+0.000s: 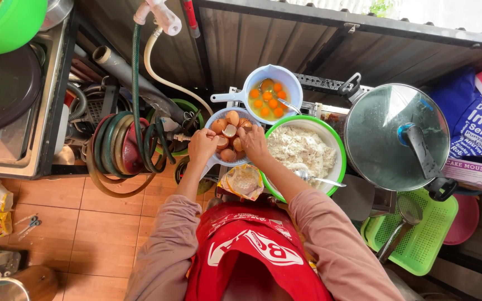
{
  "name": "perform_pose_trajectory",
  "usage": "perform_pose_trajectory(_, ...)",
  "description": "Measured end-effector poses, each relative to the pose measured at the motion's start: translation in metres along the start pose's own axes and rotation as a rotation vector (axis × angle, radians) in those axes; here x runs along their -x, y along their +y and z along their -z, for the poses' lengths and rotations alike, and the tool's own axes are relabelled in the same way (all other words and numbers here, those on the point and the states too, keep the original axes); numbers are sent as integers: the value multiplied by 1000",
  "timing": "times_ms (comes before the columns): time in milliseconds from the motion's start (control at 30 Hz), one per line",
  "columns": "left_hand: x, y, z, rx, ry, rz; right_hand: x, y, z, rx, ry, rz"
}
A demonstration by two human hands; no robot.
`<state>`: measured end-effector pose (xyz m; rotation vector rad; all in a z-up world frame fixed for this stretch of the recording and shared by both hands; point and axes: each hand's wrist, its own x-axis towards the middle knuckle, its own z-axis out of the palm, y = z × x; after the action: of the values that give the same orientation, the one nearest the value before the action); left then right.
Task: The person is cracking multiple eggs into a bowl as part of a food preparation process.
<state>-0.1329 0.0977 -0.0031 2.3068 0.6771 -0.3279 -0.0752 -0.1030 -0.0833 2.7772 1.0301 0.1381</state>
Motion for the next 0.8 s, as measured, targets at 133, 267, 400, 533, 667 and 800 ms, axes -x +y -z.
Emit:
perform_pose_trajectory(133,-1,0,0,13,5,15,-4,0,16,-5,-5,-26)
perform_pose_trajectory(267,-2,0,0,35,7,19,-4,1,29,-20,-23,-33)
perform_pose_trajectory(400,3,5,6,65,1,23,-4,2,52,-29,-162,-38)
perform_pose_trajectory(533,4,5,6,67,7,17,-8,3,60,-58,-257,-46)
perform_pose_trajectory(667,3,7,7,70,-1,21,-10,5,61,-41,-334,-42)
perform_pose_trajectory(800,3,6,6,74,0,28,-11,7,16,-43,-298,-34)
